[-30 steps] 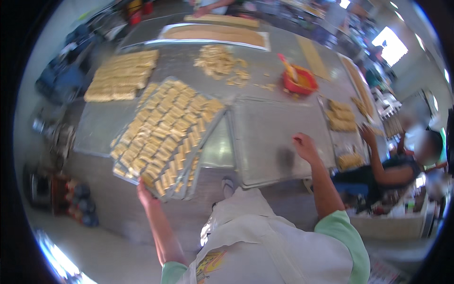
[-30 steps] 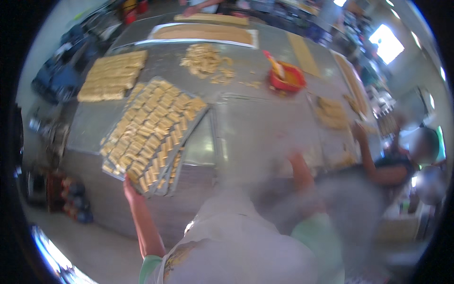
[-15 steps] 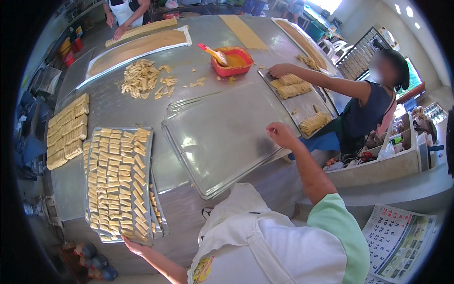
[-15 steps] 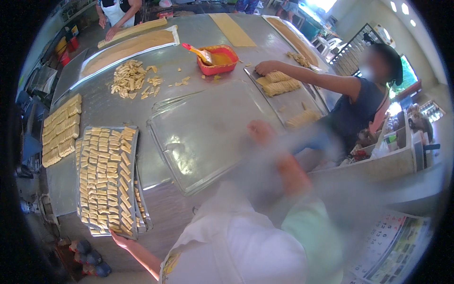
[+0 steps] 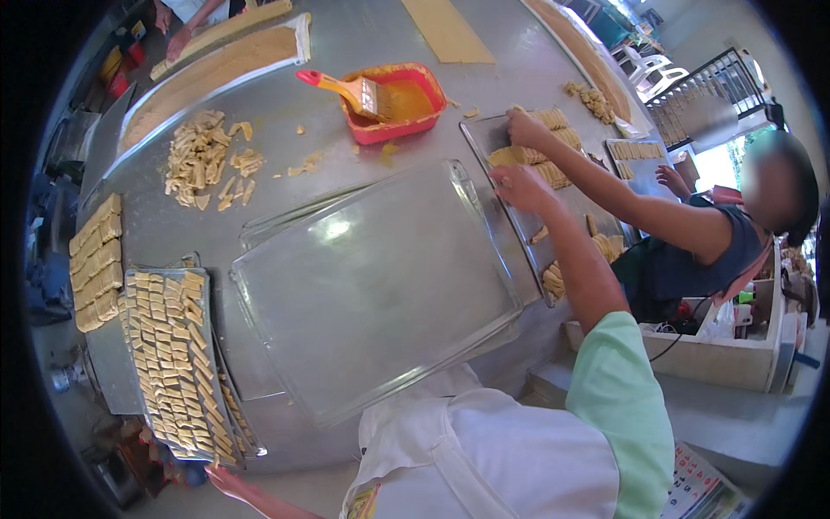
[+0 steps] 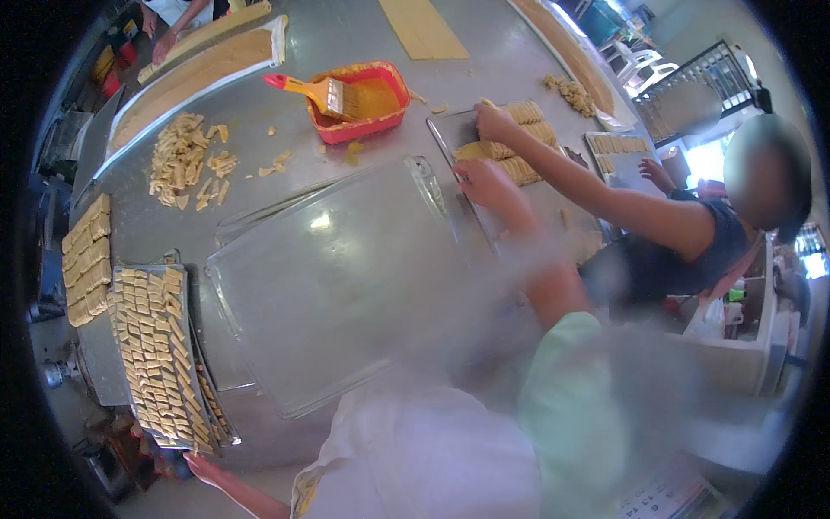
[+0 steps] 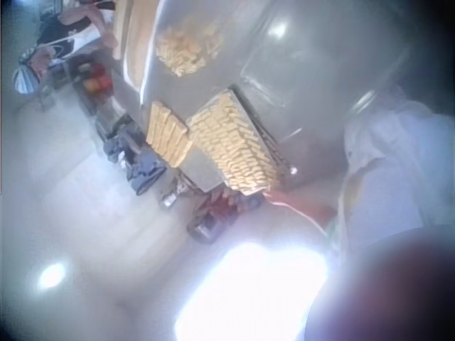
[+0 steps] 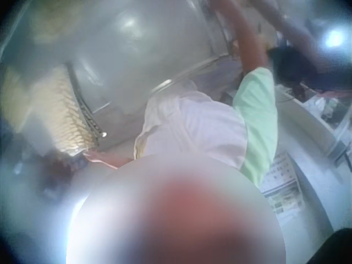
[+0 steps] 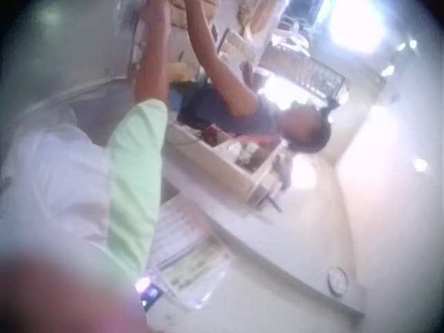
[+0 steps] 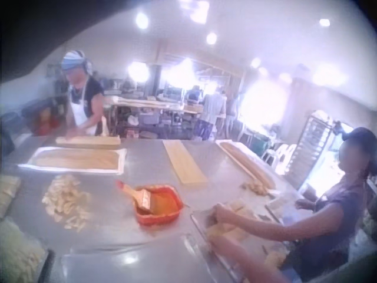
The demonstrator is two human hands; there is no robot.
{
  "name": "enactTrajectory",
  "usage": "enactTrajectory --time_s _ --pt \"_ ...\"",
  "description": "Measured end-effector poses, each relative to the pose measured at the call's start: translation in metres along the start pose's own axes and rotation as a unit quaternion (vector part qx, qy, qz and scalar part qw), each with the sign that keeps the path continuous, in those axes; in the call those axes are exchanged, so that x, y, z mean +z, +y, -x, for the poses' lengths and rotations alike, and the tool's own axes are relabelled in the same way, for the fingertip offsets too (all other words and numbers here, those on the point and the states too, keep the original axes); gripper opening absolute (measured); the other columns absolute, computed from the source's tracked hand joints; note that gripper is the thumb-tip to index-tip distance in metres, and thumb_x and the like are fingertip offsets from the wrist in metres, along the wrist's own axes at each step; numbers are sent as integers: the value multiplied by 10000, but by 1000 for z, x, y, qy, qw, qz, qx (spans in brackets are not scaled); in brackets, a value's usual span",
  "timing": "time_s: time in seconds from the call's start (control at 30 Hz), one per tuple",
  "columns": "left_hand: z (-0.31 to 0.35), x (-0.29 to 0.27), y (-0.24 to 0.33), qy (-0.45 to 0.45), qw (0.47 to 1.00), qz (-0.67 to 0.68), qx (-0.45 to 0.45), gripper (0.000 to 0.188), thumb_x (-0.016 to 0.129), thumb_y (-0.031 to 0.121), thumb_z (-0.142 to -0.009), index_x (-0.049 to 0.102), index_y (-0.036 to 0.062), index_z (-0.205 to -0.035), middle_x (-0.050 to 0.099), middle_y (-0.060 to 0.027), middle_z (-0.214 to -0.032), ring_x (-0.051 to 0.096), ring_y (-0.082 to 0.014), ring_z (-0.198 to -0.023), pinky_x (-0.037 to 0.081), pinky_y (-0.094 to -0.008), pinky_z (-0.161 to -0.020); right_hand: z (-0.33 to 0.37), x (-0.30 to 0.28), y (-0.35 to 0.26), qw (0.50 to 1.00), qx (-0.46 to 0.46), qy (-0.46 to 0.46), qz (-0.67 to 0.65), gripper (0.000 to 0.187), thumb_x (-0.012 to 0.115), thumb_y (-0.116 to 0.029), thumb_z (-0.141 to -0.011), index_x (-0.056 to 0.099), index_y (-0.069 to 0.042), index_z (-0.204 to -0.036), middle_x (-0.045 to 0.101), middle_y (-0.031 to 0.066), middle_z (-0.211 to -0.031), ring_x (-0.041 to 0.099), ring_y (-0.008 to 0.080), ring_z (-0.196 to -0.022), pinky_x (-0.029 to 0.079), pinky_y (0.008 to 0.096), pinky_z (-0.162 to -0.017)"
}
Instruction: The person repeatedly picks small rectangular pasta pieces from a tray, folds them in half, and places them onto a metal baking sheet. The process continues across multiple trays, with the person working methodically to fill the sheets with folded pasta.
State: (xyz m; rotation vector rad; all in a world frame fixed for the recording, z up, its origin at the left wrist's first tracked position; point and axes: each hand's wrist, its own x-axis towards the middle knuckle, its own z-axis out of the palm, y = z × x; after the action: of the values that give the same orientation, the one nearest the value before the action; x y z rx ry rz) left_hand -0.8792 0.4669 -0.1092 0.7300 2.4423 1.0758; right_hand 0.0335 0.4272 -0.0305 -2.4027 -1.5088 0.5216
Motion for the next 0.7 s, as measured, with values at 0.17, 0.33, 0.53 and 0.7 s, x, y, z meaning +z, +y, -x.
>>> enactTrajectory --time_s 0.17,0.33,0.53,0.7 --pt "-47 9 -11 -41 988 -91 114 514 532 418 -994 560 5 -1299 604 -112 -1208 572 -219 -1055 461 -346 -878 -33 -10 13 999 6 -43 -12 308 679 -128 -822 672 -68 -1124 696 150 -1078 648 335 -1037 506 414 -889" --pt "-54 7 -21 5 990 -76 123 455 597 344 -973 602 -15 -1252 675 -109 -1103 630 -201 -926 511 -345 -800 -44 -31 34 997 15 -17 70 332 666 -107 -827 657 -79 -1158 677 153 -1129 625 339 -1083 500 423 -905" --pt "-46 6 0 56 946 -269 172 496 685 401 -901 660 13 -1210 711 -117 -1000 651 -219 -857 518 -357 -767 -58 -46 39 980 0 -59 190 442 651 -80 -818 610 -114 -1257 642 143 -1215 595 328 -1145 479 426 -958" --pt "-69 0 -15 52 960 -197 192 492 671 391 -912 659 8 -1220 710 -132 -1076 662 -230 -930 514 -358 -831 -71 -51 50 969 22 -99 226 495 656 -50 -778 602 -119 -1265 622 128 -1266 575 323 -1179 465 419 -993"
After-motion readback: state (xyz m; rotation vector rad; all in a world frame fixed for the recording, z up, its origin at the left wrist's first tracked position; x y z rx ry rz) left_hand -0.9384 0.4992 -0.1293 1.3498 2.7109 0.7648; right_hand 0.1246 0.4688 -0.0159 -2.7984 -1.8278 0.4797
